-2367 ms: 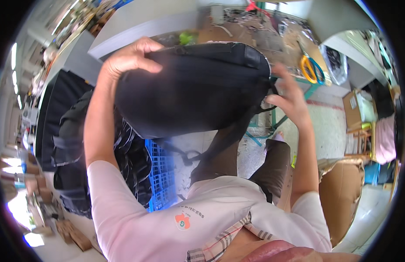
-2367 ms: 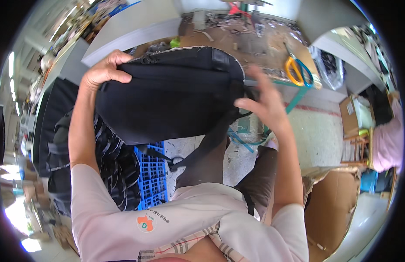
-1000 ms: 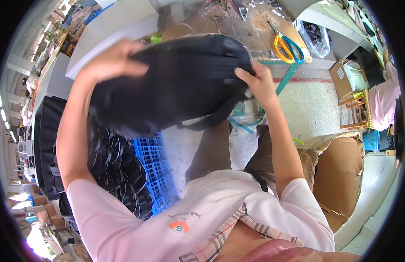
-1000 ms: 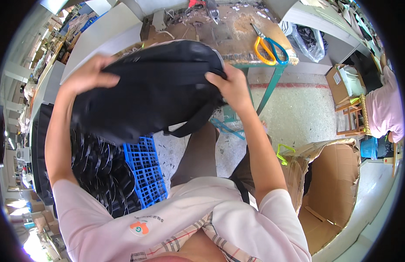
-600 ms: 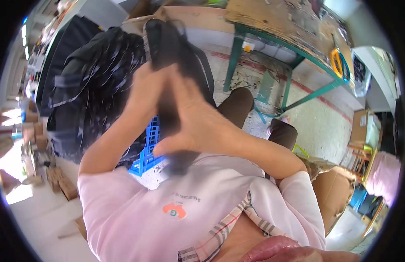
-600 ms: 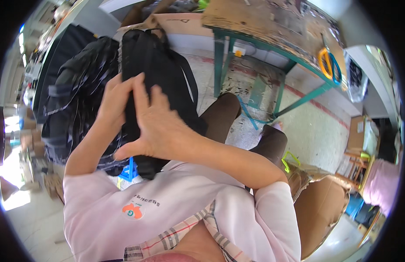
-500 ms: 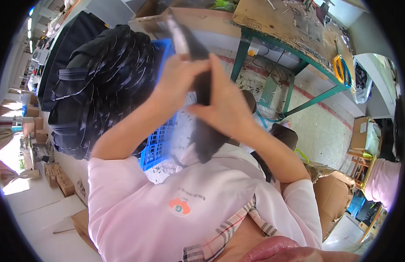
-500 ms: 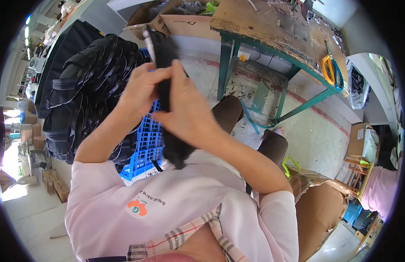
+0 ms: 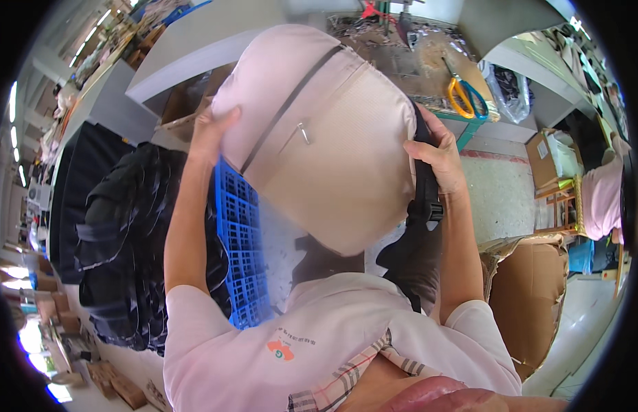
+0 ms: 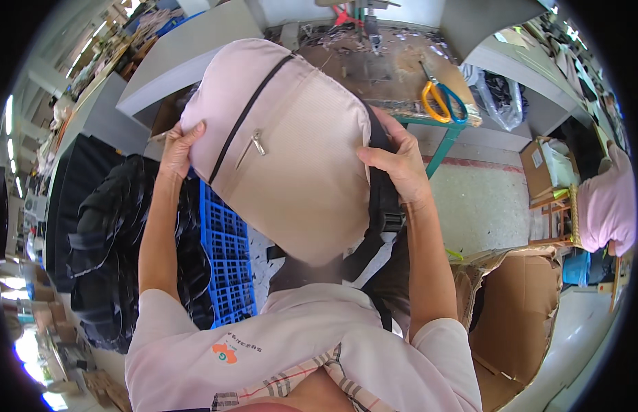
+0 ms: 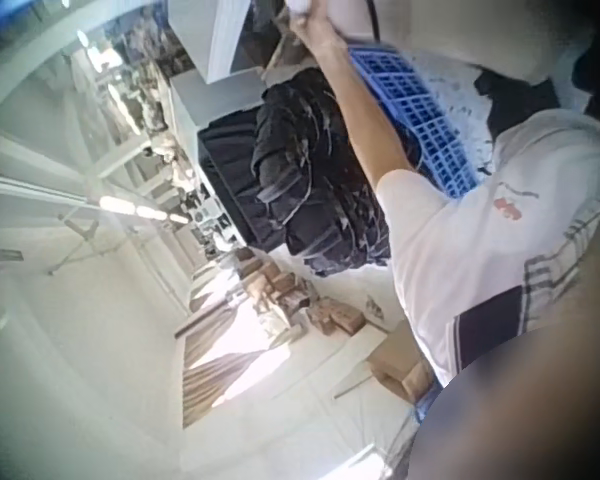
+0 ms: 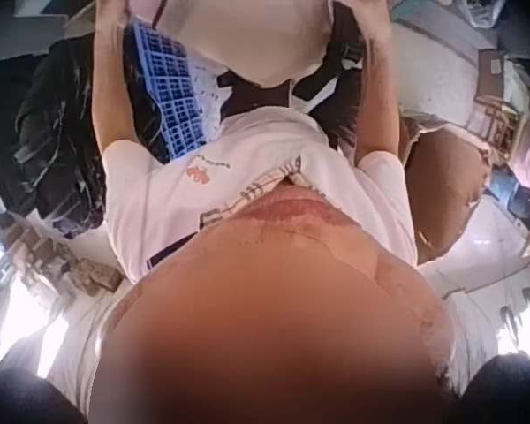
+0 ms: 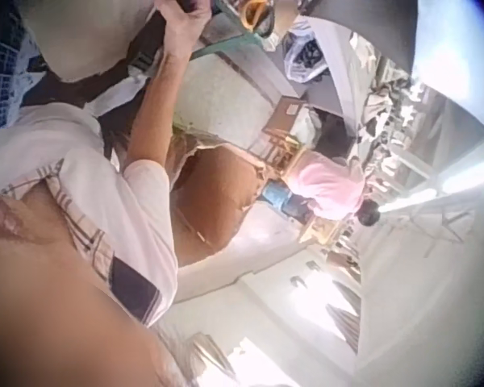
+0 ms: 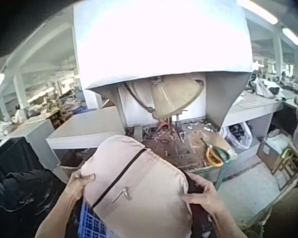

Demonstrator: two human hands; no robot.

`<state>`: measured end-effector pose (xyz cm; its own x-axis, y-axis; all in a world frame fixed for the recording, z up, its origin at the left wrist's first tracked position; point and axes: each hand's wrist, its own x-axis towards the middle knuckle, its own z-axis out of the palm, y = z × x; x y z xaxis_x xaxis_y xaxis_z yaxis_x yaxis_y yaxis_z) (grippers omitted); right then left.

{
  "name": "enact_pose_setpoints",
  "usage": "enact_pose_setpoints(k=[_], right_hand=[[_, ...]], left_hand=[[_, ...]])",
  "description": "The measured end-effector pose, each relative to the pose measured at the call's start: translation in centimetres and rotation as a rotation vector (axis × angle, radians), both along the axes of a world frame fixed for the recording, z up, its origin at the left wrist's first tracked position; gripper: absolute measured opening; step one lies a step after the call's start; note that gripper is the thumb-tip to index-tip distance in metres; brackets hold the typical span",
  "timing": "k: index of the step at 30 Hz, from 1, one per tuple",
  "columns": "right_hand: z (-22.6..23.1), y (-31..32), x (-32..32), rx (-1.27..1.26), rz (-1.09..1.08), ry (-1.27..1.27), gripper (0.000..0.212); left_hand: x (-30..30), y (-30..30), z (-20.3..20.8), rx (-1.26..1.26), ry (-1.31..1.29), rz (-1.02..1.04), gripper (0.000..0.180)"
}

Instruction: Checking and trimming backpack components during manufacturing.

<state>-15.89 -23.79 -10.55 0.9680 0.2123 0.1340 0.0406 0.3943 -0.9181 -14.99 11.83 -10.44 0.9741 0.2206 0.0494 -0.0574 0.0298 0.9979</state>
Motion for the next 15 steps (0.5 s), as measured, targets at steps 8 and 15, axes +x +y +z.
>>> enact_pose_setpoints(k=[8, 15], right_hand=[[-1.0, -1.9, 3.5, -0.045, -0.190, 0.145, 0.052], [-1.1, -3.5, 5.2, 0.034, -0.205, 0.175, 0.045]], left_hand=[[5.4, -4.2, 5.8, 0.244, -0.019, -0.023, 0.038], [8.2, -5.9, 7.3, 0.374, -0.006, -0.039, 0.040]])
